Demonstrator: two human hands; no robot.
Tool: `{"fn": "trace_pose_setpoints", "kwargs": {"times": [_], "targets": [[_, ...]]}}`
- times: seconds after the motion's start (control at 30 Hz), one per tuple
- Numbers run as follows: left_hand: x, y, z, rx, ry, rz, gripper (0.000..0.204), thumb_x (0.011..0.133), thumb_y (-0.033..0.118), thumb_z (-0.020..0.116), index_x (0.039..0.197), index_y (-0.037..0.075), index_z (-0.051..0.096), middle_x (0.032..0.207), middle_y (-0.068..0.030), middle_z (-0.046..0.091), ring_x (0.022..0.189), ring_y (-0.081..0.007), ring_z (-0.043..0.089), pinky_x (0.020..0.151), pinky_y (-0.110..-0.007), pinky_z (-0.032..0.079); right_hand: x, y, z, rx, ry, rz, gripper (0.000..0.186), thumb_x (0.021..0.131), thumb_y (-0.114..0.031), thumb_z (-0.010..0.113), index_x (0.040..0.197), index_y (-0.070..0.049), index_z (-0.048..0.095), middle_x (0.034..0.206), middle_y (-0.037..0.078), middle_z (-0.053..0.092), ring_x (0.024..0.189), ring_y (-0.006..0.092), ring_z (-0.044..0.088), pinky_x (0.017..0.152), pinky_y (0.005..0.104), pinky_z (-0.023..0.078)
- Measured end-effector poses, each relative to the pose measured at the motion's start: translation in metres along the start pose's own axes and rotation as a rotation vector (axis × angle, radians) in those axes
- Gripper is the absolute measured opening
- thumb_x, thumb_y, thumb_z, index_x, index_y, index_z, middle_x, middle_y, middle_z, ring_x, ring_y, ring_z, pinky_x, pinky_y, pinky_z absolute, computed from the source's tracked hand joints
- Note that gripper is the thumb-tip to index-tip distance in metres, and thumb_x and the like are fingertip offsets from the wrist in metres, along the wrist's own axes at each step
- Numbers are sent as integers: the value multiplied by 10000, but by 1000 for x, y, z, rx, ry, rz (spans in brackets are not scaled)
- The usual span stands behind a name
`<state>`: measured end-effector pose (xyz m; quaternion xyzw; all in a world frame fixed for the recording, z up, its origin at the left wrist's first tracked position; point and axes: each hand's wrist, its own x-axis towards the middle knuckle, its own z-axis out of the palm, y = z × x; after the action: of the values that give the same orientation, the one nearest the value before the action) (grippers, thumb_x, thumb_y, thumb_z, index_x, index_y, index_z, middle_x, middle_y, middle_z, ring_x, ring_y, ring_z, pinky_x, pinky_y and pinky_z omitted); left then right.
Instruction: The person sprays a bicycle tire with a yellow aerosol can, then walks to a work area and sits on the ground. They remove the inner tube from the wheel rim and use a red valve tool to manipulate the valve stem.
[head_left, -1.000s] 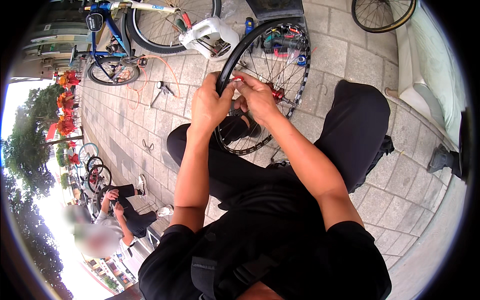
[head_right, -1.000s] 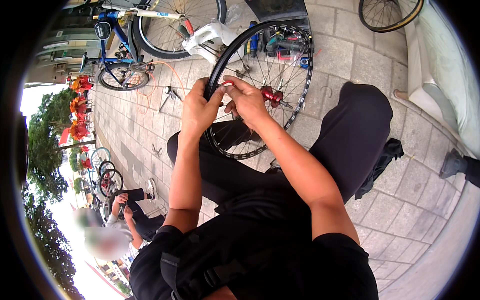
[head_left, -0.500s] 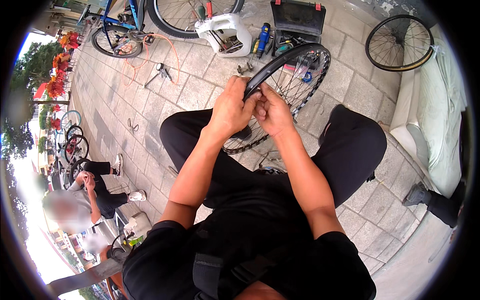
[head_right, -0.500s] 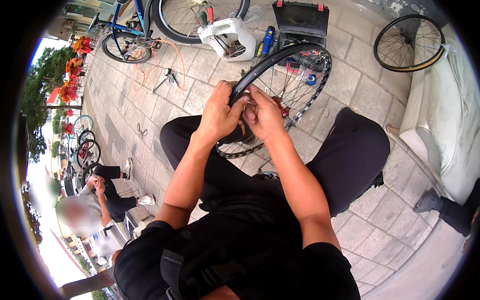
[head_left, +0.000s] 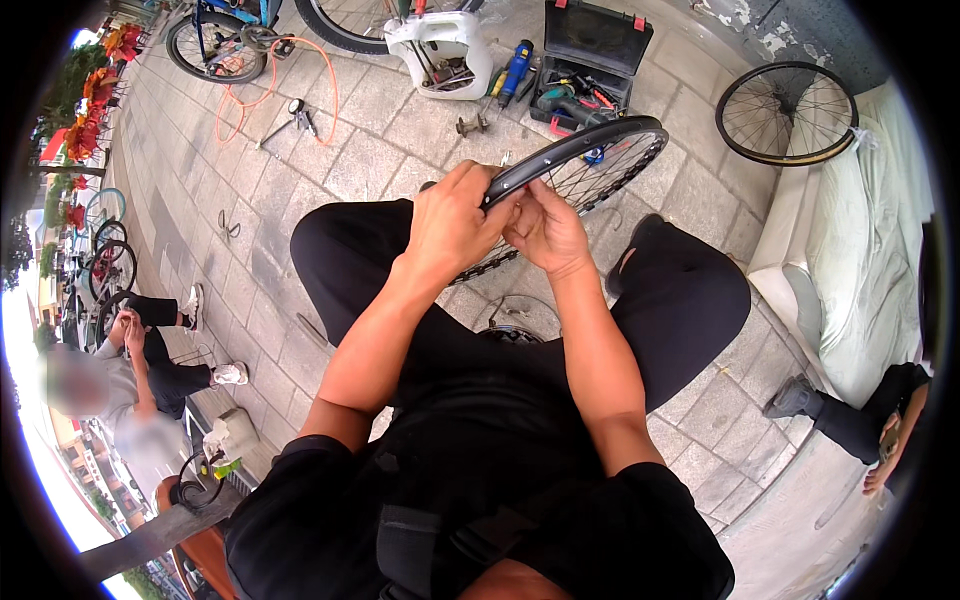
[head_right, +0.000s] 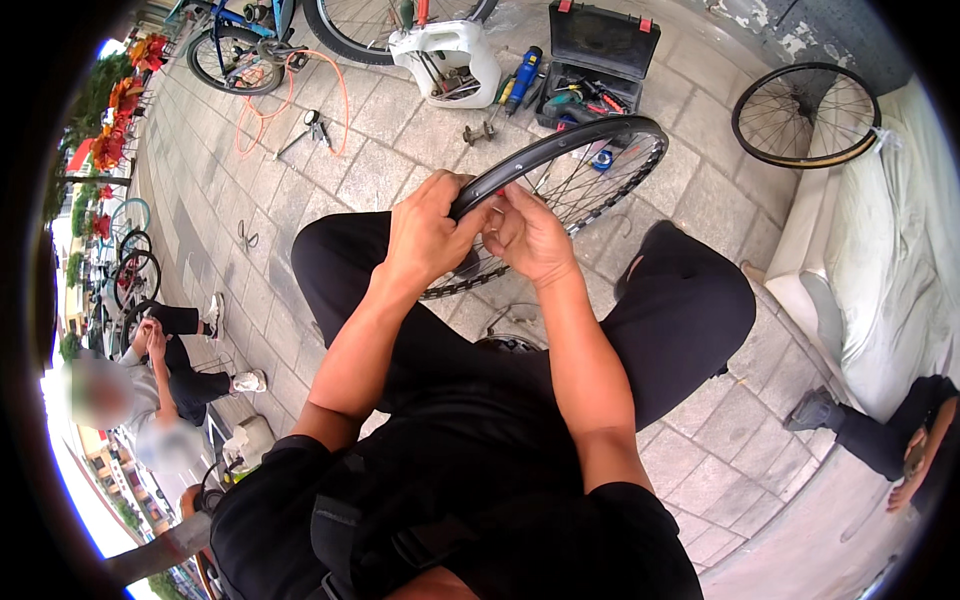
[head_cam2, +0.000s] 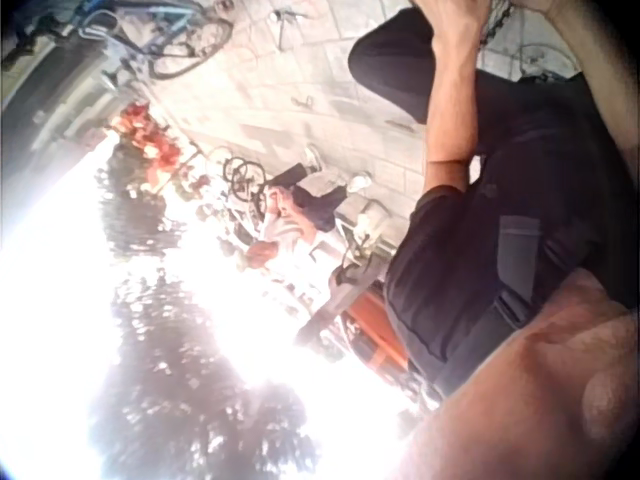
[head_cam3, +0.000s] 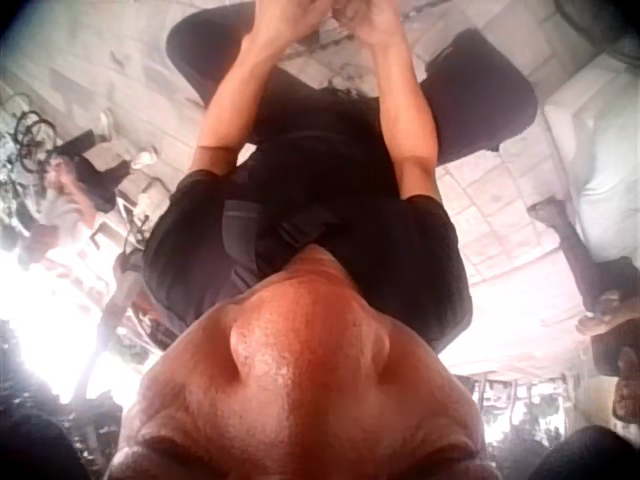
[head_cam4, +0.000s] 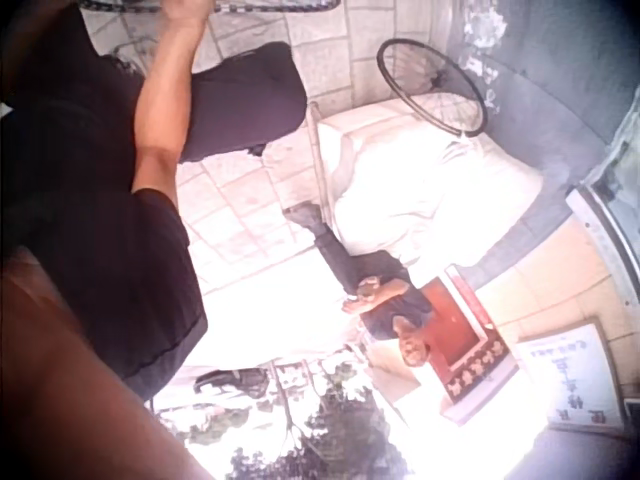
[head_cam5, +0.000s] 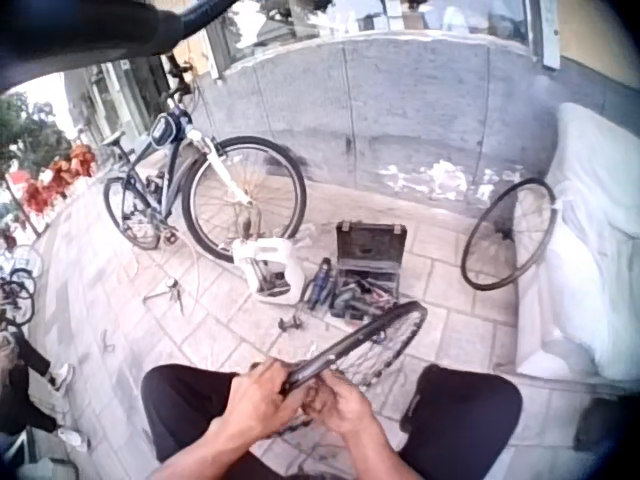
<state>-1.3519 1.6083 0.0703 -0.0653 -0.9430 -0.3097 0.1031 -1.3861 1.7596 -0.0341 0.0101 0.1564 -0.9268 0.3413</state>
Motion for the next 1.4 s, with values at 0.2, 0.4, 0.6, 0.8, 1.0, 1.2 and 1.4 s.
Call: {"fn": "trace_pose_setpoints", "kwargs": {"times": [0.2,0.4,0.6,0.8,1.0,1.2,1.4], "targets": [[-1,-2,-1,-130,19,87,296,888,208,808,1097,13,728,974,-133,696,816,-367,705,691,-437,567,12,0,-6,79,-12,56,195,1044,-241,648,1165,-88,655,832,-1,673,595,83,592,465,245,430],[-4,-5,-1,-18,33,38,272,879,231,778,1025,11,714,1017,-134,704,800,-402,711,681,-481,579,11,10,19,-9,241,30,276,1077,-339,596,1162,-83,655,793,7,660,575,135,601,482,285,458],[-3,-5,3,73,22,-21,374,907,331,796,871,14,601,876,-175,653,781,-417,683,630,-494,543,10,19,7,-52,205,-98,323,1049,-346,661,1235,-82,659,811,16,664,624,168,627,537,314,480],[-12,-10,-6,-78,41,21,332,901,276,804,1095,31,694,1095,-133,681,944,-389,704,783,-446,591,24,0,9,-61,322,120,226,1018,-307,691,1130,-114,658,591,-65,471,416,67,435,347,246,344],[-6,-10,-22,-41,-34,-34,272,913,294,752,994,40,694,1010,-103,661,890,-375,695,705,-463,570,21,16,21,-83,255,-3,351,1087,-453,558,1052,-117,652,765,-36,626,614,115,591,512,284,476],[-10,-16,-17,-56,-36,-45,353,912,370,758,932,36,647,967,-128,640,845,-398,690,682,-487,556,20,19,6,83,284,-67,200,1072,-283,636,1192,-126,669,862,-32,652,755,112,647,610,297,544],[-2,-6,-13,-78,16,106,332,913,261,754,1134,38,644,1060,-112,632,896,-393,697,744,-479,582,23,-8,-14,195,264,145,143,1051,-274,667,1119,-148,681,683,-55,550,428,51,461,329,218,330]]}}
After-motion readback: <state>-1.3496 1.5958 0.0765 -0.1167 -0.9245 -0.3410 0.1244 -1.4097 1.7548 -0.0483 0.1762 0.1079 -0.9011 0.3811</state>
